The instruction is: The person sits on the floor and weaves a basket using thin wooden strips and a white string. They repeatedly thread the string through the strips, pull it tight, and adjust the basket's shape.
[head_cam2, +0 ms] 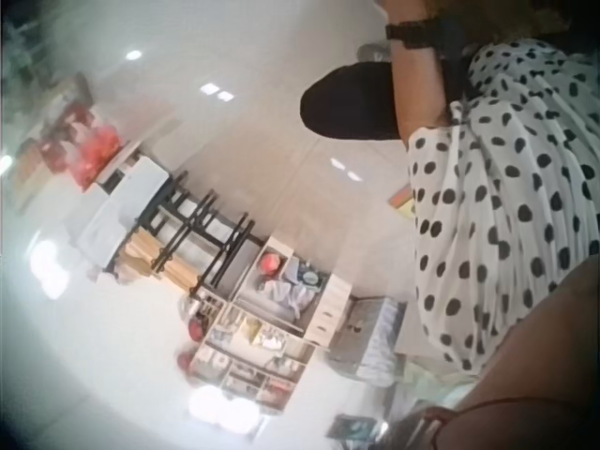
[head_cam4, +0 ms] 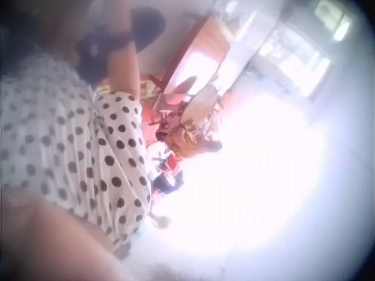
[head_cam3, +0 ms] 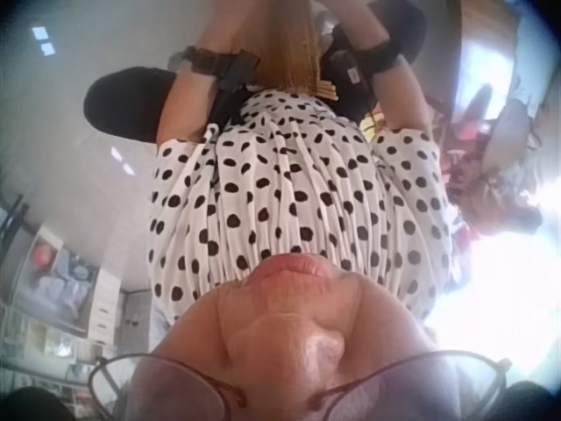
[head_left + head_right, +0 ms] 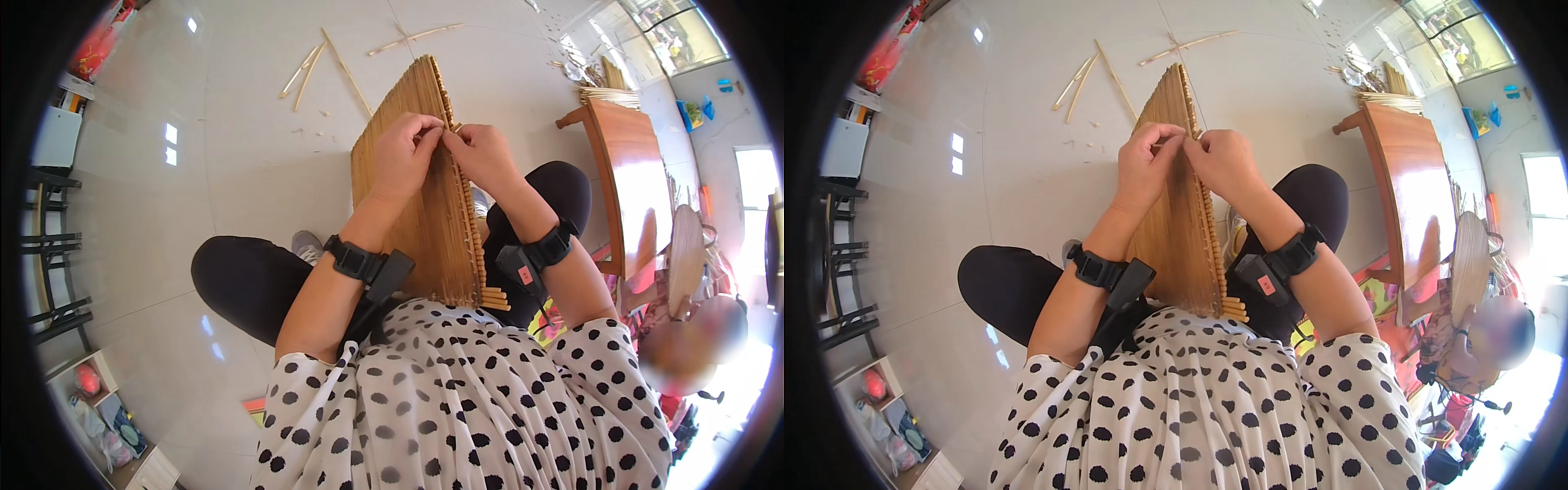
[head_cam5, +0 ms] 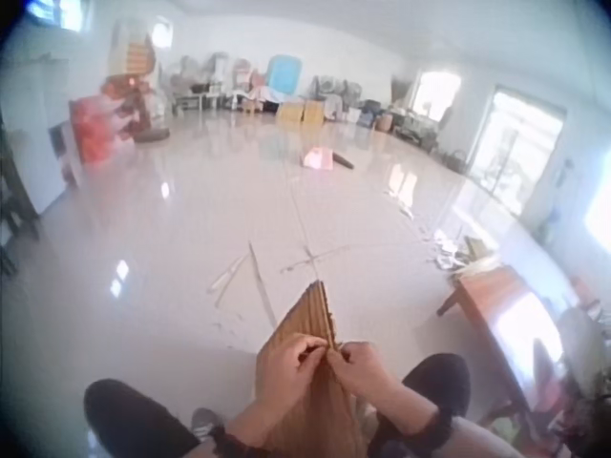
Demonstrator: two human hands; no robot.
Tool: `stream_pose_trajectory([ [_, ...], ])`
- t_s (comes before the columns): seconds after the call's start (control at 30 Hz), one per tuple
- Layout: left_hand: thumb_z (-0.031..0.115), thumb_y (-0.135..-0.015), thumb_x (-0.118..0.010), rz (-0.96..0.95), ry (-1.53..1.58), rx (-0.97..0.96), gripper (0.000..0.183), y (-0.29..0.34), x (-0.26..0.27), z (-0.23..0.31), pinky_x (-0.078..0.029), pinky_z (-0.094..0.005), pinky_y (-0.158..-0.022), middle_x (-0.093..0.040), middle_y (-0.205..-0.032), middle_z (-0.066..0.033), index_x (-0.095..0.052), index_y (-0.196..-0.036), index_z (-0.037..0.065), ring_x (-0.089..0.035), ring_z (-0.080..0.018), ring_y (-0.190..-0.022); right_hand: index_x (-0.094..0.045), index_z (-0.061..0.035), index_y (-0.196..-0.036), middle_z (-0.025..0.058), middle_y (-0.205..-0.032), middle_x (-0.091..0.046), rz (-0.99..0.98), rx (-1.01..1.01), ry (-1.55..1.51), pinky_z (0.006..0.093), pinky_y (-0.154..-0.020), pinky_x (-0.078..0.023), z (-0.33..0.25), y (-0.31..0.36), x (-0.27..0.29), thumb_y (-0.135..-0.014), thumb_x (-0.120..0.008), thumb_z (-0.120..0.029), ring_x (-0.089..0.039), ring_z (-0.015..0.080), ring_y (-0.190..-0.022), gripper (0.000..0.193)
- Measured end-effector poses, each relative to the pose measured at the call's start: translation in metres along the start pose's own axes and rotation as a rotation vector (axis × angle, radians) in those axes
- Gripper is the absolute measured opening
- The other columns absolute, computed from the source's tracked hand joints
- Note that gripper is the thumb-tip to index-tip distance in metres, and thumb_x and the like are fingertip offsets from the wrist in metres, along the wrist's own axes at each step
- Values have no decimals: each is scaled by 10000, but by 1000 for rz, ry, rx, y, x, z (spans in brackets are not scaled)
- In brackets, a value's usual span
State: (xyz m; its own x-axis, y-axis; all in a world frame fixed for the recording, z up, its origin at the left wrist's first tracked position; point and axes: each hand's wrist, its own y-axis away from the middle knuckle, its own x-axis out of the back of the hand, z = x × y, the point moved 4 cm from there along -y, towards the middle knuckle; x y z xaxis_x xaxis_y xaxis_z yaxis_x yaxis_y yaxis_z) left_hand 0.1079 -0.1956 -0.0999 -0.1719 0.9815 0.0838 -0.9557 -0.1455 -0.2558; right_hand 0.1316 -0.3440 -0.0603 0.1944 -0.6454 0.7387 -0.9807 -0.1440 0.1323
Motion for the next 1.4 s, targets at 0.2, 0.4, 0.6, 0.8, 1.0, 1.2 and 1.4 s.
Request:
stream_pose_trajectory([
  [0.2,77,-938,-681,-43,94,-102,95,-1,1,-2,-514,-273,-750,-674,-938,-35,-721,-1014,35,-639,-134,-823,-675,41,-732,209,-623,-630,6,26,4,421,-592,-516,-2,1,3,-899,-637,-287,-635,328,-580,370],
  [0.4,74,-950,-668,10,-86,-280,46,0,0,8,-500,-301,-708,-659,-914,-78,-675,-963,30,-636,-218,-795,-650,48,-724,256,-662,-609,47,63,34,449,-600,-500,-5,4,0,-881,-642,-250,-606,401,-601,337],
  [0.6,58,-952,-658,187,-49,-338,50,10,-10,4,-505,-326,-696,-649,-888,-123,-649,-936,12,-642,-280,-786,-645,41,-708,255,-655,-603,56,64,31,451,-594,-495,-6,6,-1,-880,-645,-243,-593,416,-596,332],
  [0.8,33,-961,-646,275,32,-267,37,21,-1,15,-505,-321,-708,-648,-908,-123,-641,-956,-3,-628,-253,-782,-638,40,-685,240,-611,-583,15,70,20,440,-567,-487,-17,10,1,-878,-640,-234,-569,386,-550,334],
  [1.0,43,-1018,-592,395,96,-243,67,19,16,5,-508,-254,-715,-662,-946,-55,-625,-975,3,-595,-112,-766,-664,30,-705,219,-613,-600,-32,30,-29,429,-574,-497,-15,5,0,-885,-634,-245,-590,360,-552,329],
  [1.2,128,-1079,-497,207,570,9,99,13,7,15,-569,-272,-677,-672,-948,-89,-512,-1110,34,-684,-156,-747,-688,16,-738,228,-652,-629,20,74,19,428,-588,-507,-10,5,-3,-886,-636,-242,-610,368,-575,303],
  [1.4,206,-1091,-481,62,755,279,155,-4,7,8,-600,-306,-685,-677,-943,-109,-523,-1123,60,-711,-186,-751,-676,28,-730,231,-649,-627,-1,97,38,431,-584,-507,-13,5,-2,-870,-658,-251,-621,370,-586,313],
])
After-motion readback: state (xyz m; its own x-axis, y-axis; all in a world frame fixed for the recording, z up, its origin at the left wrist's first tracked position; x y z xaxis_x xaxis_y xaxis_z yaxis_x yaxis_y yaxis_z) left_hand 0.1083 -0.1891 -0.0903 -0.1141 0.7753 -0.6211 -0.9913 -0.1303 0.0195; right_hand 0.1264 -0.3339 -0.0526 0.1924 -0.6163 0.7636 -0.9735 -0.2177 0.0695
